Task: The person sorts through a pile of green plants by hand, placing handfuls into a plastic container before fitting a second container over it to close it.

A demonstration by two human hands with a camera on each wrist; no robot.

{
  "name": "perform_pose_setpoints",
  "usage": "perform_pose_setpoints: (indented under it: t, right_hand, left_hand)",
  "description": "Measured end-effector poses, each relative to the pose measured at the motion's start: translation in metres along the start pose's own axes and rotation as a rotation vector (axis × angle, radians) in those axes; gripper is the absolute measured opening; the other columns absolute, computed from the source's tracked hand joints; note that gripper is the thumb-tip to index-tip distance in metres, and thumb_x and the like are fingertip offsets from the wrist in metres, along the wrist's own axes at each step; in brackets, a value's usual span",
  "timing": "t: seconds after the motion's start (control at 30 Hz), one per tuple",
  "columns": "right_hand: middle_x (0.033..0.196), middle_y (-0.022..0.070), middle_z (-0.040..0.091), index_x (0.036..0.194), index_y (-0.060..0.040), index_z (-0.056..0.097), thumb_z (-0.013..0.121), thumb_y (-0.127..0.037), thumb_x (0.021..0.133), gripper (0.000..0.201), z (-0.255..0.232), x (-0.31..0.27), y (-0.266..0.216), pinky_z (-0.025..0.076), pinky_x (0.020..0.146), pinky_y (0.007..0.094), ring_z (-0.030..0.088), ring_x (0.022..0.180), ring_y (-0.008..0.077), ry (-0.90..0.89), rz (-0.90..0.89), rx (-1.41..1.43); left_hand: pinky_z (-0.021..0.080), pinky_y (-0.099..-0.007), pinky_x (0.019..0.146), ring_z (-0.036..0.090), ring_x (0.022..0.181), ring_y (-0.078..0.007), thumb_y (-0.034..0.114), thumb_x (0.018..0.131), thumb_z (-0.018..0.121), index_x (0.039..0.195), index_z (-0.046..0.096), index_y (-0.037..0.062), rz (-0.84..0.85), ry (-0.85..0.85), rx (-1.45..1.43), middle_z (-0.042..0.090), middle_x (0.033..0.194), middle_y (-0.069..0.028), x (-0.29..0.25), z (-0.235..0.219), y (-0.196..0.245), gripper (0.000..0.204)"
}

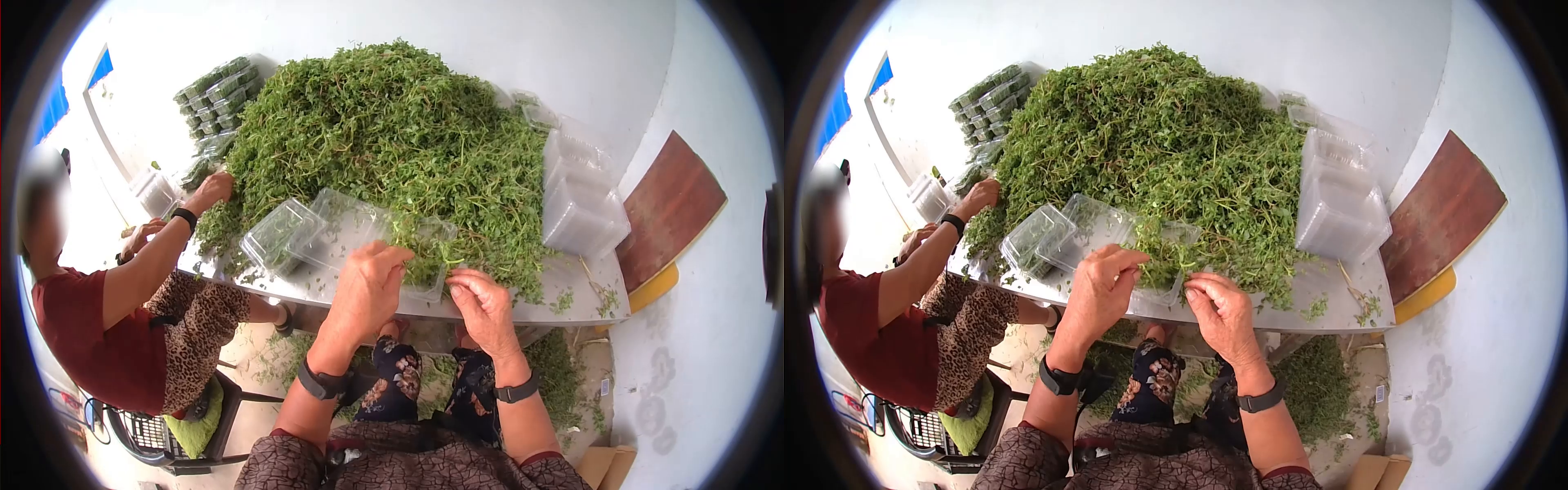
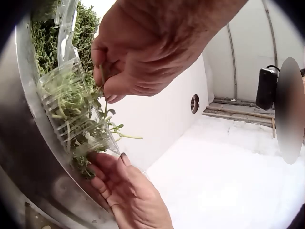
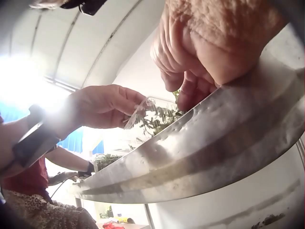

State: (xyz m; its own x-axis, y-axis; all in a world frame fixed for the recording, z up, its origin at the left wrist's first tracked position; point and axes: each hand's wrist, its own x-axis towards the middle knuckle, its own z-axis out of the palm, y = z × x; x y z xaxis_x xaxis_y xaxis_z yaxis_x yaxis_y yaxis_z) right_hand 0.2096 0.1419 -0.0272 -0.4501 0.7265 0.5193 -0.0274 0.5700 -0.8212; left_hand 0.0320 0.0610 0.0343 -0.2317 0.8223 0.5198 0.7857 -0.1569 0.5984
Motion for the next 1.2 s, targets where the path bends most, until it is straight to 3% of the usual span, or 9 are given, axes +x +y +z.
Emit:
perform_pose_setpoints:
  t: [0.2,0.33,0.4,0.63,0.7,0.87,0.97,1.03,1.2]
  right_hand:
    - [0.103,0.0134,0.066,0.098,0.0035,0.067,0.062,-0.012,0.092,0.018,0.000,0.000,0.000,0.049,0.080,0.0304,0.063,0.092,0.0200,-0.020,0.031,0.016]
    - [0.101,0.0129,0.067,0.096,0.0037,0.067,0.062,-0.010,0.091,0.016,0.000,-0.001,-0.001,0.050,0.079,0.0301,0.063,0.090,0.0200,-0.021,0.037,0.018]
    - [0.100,0.0126,0.067,0.096,0.0037,0.067,0.062,-0.010,0.091,0.015,0.000,0.000,-0.001,0.050,0.079,0.0301,0.063,0.090,0.0199,-0.023,0.039,0.010]
    - [0.098,0.0129,0.067,0.094,0.0039,0.067,0.061,-0.007,0.090,0.014,0.002,0.000,0.000,0.050,0.078,0.0303,0.063,0.088,0.0201,-0.010,0.010,0.004]
    - [0.097,0.0130,0.067,0.094,0.0040,0.067,0.061,-0.007,0.090,0.013,0.003,-0.001,0.001,0.050,0.078,0.0301,0.063,0.087,0.0201,0.008,-0.014,-0.011]
    - [0.095,0.0121,0.067,0.094,0.0048,0.067,0.061,-0.007,0.090,0.014,0.002,0.000,0.004,0.049,0.075,0.0288,0.063,0.085,0.0191,-0.014,-0.043,-0.021]
    - [0.095,0.0117,0.067,0.093,0.0053,0.066,0.061,-0.007,0.090,0.014,0.002,0.000,0.001,0.049,0.075,0.0288,0.062,0.085,0.0190,-0.014,-0.016,0.000]
    - [0.095,0.0118,0.066,0.093,0.0054,0.066,0.061,-0.007,0.090,0.014,0.003,0.000,0.001,0.049,0.075,0.0290,0.062,0.085,0.0191,-0.015,-0.013,-0.002]
    - [0.095,0.0122,0.066,0.093,0.0054,0.066,0.062,-0.007,0.090,0.014,0.003,-0.001,0.004,0.049,0.076,0.0294,0.062,0.086,0.0197,0.006,-0.033,-0.020]
  left_hand:
    - [0.042,-0.0403,0.083,0.058,0.092,-0.0293,0.002,0.077,0.062,0.091,0.072,0.0052,0.293,0.041,0.401,0.064,0.079,-0.0117,0.006,0.011,-0.009,0.016]
    - [0.039,-0.0406,0.085,0.056,0.098,-0.0287,0.008,0.080,0.063,0.083,0.071,0.0048,0.182,-0.102,0.403,0.063,0.079,-0.0101,0.003,0.006,-0.011,0.009]
    - [0.039,-0.0396,0.078,0.056,0.088,-0.0275,0.018,0.082,0.063,0.067,0.067,0.0052,0.240,-0.117,0.436,0.062,0.075,-0.0079,0.004,0.003,-0.012,0.020]
    - [0.039,-0.0380,0.076,0.057,0.075,-0.0265,0.020,0.083,0.066,0.065,0.065,0.0052,0.369,-0.141,0.390,0.059,0.067,-0.0083,0.007,0.002,-0.013,0.023]
    - [0.041,-0.0389,0.077,0.061,0.078,-0.0283,0.013,0.084,0.065,0.074,0.067,0.0012,0.221,-0.176,0.160,0.066,0.076,-0.0094,0.006,-0.007,-0.006,0.015]
    - [0.043,-0.0392,0.080,0.064,0.085,-0.0292,0.012,0.085,0.064,0.084,0.068,-0.0008,0.154,-0.013,0.347,0.069,0.088,-0.0134,0.010,-0.011,0.004,0.013]
    - [0.044,-0.0404,0.088,0.064,0.096,-0.0311,0.014,0.088,0.061,0.091,0.068,-0.0017,0.168,-0.069,0.280,0.069,0.099,-0.0159,0.011,0.003,-0.009,0.018]
    - [0.043,-0.0418,0.095,0.062,0.105,-0.0329,0.017,0.091,0.056,0.099,0.066,-0.0027,0.177,-0.333,0.284,0.067,0.110,-0.0176,0.015,0.011,-0.009,0.024]
    - [0.040,-0.0438,0.101,0.059,0.111,-0.0326,0.019,0.092,0.054,0.106,0.065,-0.0022,0.266,-0.393,0.294,0.063,0.118,-0.0184,0.021,0.020,-0.017,0.028]
